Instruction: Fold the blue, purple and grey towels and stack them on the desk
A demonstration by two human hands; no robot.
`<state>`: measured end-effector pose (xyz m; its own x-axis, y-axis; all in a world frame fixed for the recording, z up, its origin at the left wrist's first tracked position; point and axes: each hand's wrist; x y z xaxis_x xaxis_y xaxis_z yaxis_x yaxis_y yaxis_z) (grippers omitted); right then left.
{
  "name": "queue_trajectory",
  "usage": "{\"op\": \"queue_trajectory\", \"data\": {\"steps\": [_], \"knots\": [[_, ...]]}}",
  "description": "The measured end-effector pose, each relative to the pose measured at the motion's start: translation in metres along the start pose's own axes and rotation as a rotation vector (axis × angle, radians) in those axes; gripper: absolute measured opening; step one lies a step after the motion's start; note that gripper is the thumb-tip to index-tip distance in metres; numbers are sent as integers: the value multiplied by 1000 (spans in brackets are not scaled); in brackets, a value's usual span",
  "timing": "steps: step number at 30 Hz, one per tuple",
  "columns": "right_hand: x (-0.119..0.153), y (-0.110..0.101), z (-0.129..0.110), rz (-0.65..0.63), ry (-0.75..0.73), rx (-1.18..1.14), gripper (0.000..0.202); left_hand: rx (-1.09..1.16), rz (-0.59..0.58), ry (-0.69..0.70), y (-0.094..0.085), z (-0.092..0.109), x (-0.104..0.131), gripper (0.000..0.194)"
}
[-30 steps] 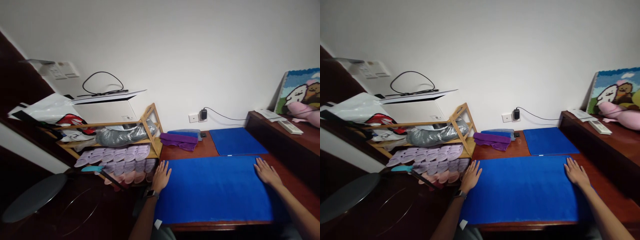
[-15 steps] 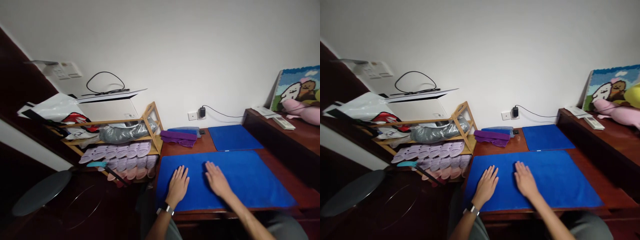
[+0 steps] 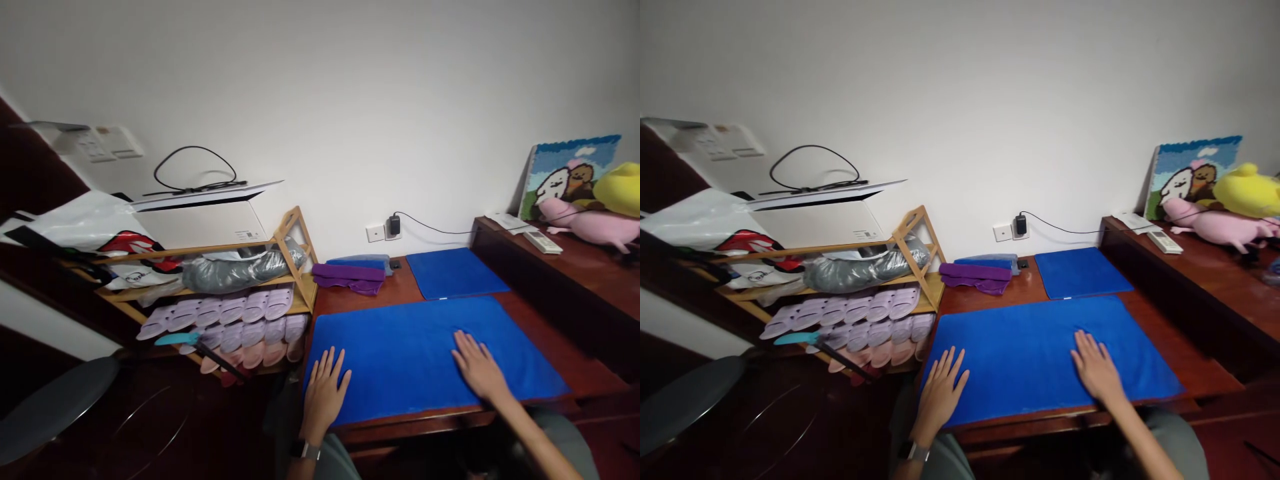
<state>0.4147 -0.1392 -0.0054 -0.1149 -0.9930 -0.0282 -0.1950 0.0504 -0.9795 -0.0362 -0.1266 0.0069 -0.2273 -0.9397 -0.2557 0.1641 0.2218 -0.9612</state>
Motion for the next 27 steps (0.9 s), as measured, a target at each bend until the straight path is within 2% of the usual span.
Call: {"op": "queue_trajectory", "data": {"steps": [3, 5, 7, 9, 10, 12, 15, 18, 20, 23, 27], "knots": [[2, -5, 105, 14, 182, 16, 80, -7, 11, 2, 0, 2, -1, 58], [4, -8, 158, 39, 232, -26, 82, -20, 3, -2, 0, 2, -2, 57], [6, -10, 187, 55, 240, -54, 83, -37, -8, -6, 1, 2, -2, 56], [5, -12, 190, 79, 245, -48, 84, -51, -7, -5, 3, 1, -2, 56], [3, -12, 181, 101, 238, -32, 85, -56, -1, -1, 3, 1, -1, 56], [-4, -14, 145, 161, 184, 6, 85, -65, 16, 11, 4, 1, 0, 55], [-23, -17, 62, 191, -5, 6, 79, -86, 42, 28, -3, 5, -4, 53], [-47, -17, -27, 108, -203, -66, 71, -107, 57, 82, -20, 18, -19, 48], [-60, -11, -72, 55, -305, -99, 70, -125, 50, 166, -33, 29, -38, 45], [-70, 5, -109, -6, -359, -101, 71, -164, 19, 303, -42, 39, -74, 45], [-72, 24, -116, -46, -359, -62, 73, -158, 4, 347, -29, 30, -112, 49]]}}
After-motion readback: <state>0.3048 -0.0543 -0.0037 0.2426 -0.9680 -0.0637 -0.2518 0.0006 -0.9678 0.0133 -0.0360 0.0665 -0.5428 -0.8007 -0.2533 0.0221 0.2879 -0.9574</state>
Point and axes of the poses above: each hand's wrist, its own x-axis away from the middle knuckle, its own y-axis out of the palm, z = x × y, and after that the axes turned 1 degree about z, right-handed
